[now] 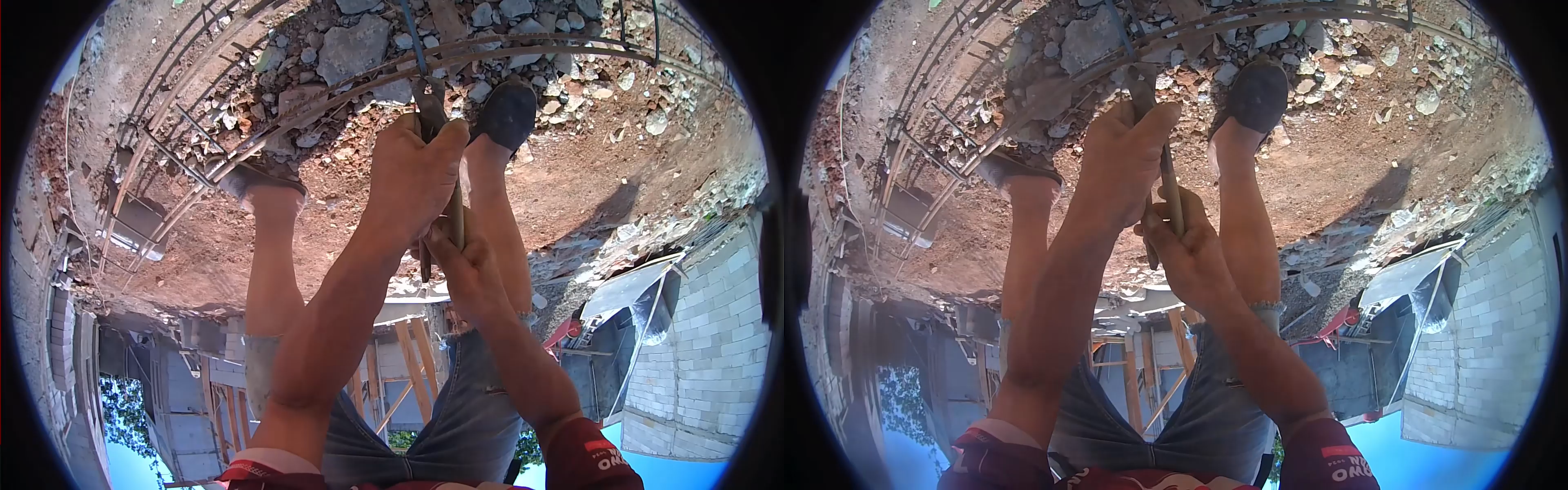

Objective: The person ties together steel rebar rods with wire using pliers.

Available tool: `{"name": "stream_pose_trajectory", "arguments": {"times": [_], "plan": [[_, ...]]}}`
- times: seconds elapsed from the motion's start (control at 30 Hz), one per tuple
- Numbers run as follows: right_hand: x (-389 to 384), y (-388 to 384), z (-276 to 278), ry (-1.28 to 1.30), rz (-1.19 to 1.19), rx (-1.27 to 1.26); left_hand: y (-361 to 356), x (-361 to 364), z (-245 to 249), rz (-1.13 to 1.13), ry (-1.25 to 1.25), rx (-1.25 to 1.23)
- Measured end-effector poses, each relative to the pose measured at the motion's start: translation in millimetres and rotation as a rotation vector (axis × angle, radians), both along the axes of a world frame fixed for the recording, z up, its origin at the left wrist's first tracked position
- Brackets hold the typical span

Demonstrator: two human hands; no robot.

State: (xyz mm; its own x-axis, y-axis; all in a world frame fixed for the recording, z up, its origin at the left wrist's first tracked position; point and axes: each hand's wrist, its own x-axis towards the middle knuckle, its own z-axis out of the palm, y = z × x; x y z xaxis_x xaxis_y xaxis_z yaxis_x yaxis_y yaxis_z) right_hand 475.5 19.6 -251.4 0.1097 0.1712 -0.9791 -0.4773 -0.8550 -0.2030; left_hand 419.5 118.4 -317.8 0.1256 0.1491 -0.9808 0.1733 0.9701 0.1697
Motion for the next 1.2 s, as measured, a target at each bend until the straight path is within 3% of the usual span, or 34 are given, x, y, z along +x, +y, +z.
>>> {"name": "stream_pose_trajectory", "arguments": {"times": [0.1, 0.17, 0.23, 0.3, 0.4, 0.47, 0.53, 0.57, 0.6, 0.63, 0.67, 0.7, 0.77, 0.83, 0.87, 0.9, 1.03, 1.1, 1.2], "plan": [[6, 6, -1, 0.284, -0.333, -0.08, 4, -6, -5, -0.003, -0.036, 0.024], [15, -2, -4, 0.515, -0.286, -0.061, 2, -6, -6, 0.048, -0.086, -0.013], [25, 1, 1, 0.381, -0.123, -0.15, -1, 2, -5, 0.167, -0.105, -0.069], [33, 4, 5, -0.392, 0.805, -0.034, -8, 17, -2, 0.164, -0.069, 0.032], [33, -3, 7, -0.568, 1.018, -0.041, -9, 40, 0, 0.345, 0.06, -0.022], [42, -1, 10, -0.655, 1.157, -0.017, -9, 38, -5, 0.466, -0.043, -0.101], [68, 3, 14, -0.2, 0.925, 0.123, -9, 31, -12, 0.589, -0.145, -0.18], [69, 6, 14, -0.196, 0.926, 0.121, -11, 23, -15, 0.684, -0.331, -0.277], [70, 9, 12, 0.177, 0.388, 0.037, -16, 16, -18, 0.773, -0.523, -0.378], [71, 11, 12, 0.524, -0.167, -0.048, -22, 12, -23, 0.775, -0.523, -0.387], [69, 7, 6, 0.66, -0.299, 0.058, -27, 9, -31, 0.883, -0.699, -0.403], [73, 10, 4, 0.656, -0.286, 0.066, -30, 9, -40, 0.986, -0.888, -0.406], [77, 30, 14, 0.44, 0.135, -0.219, -27, 17, -32, 1.028, -0.941, -0.407], [87, 47, 19, 0.145, 0.501, -0.021, -17, 40, -8, 0.945, -0.396, -0.267], [98, 50, 21, -0.124, 0.917, 0.001, -22, 47, -6, 0.905, -0.235, -0.133], [109, 55, 21, -0.408, 1.329, 0.031, -24, 55, -7, 0.911, -0.243, -0.131], [142, 90, 2, -0.69, 1.795, 0.182, 0, 81, 10, 0.909, -0.094, -0.05], [163, 107, -21, -0.73, 1.947, 0.237, 9, 91, -1, 1.263, -0.239, -0.117], [171, 113, -34, -0.725, 1.97, 0.248, 26, 102, -13, 1.303, -0.1, -0.254]]}}
